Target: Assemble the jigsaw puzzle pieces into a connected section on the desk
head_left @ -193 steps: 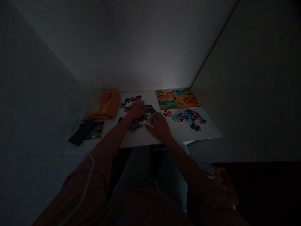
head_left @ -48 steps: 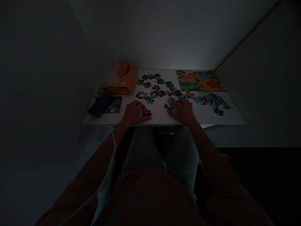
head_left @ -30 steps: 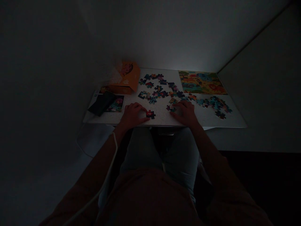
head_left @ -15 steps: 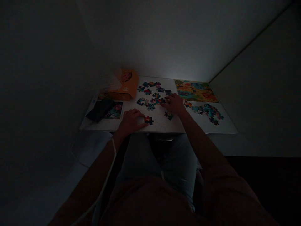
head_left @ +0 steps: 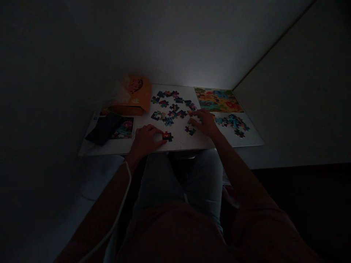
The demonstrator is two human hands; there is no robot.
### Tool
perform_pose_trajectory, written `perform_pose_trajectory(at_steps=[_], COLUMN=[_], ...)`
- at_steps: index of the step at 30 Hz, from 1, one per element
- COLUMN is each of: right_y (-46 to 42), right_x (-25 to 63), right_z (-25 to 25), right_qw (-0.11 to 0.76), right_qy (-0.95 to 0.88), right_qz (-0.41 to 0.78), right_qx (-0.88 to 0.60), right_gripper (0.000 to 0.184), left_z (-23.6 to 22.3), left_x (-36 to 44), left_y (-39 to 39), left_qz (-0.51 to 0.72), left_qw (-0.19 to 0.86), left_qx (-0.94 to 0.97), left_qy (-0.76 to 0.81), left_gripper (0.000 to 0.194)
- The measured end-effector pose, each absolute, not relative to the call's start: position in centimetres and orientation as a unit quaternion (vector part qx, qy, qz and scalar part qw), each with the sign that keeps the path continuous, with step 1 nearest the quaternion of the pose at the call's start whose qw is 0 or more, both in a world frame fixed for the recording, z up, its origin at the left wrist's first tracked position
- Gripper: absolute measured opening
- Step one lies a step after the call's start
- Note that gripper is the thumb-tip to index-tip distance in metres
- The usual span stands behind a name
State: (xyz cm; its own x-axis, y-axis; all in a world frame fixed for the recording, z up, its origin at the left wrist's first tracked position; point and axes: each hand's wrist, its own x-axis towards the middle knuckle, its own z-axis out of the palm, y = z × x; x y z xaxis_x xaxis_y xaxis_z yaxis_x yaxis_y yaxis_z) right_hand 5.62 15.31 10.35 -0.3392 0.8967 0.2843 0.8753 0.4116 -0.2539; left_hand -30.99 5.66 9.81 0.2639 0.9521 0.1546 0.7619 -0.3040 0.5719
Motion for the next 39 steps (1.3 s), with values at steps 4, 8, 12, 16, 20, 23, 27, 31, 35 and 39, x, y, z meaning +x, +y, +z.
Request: perform_pose_trajectory(at_steps=[4,8,12,16,20,23,27,31,35,39], right_y=[11.4,9.4,9.0,8.8,8.7,8.8,9.1,9.2,9.4,9.7], right_x=[7.9,8.3,7.8,7.7,7.8,7.8,8.0,8.4,8.8,9.1], right_z=[9.3,7.9,7.9,8.5,8.5,8.1,7.3,7.0,6.6,5.9], right_qw=[0.196,0.189,0.19,0.204,0.209,0.219,0.224,0.254,0.27,0.299], right_qy=[-0.824,-0.808,-0.801,-0.81,-0.812,-0.811,-0.808,-0.81,-0.815,-0.828], right_qz=[0.086,0.1,0.111,0.125,0.136,0.125,0.111,0.119,0.127,0.126], right_qx=[-0.524,-0.549,-0.557,-0.536,-0.527,-0.529,-0.534,-0.515,-0.497,-0.457], right_gripper=[0.05,0.049,0.041,0.034,0.036,0.049,0.044,0.034,0.032,0.032], left_z=[9.7,10.1,10.4,10.5,10.8,11.3,11.7,11.2,10.4,10.5], left_x=[-30.9,-30.4,-29.2,-26.8,-24.1,-23.5,-25.6,-28.8,-30.3,-30.4], left_y=[6.0,6.1,6.4,7.7,9.6,10.7,11.0,9.7,7.4,5.9], left_qz=[0.243,0.221,0.203,0.217,0.202,0.189,0.202,0.18,0.175,0.161], left_qw=[0.189,0.186,0.169,0.138,0.126,0.12,0.106,0.104,0.084,0.078], left_qx=[0.762,0.752,0.762,0.771,0.781,0.786,0.76,0.756,0.755,0.751], left_qy=[0.57,0.593,0.591,0.583,0.577,0.576,0.608,0.62,0.627,0.636], left_gripper=[0.041,0.045,0.045,0.043,0.045,0.054,0.073,0.073,0.064,0.057])
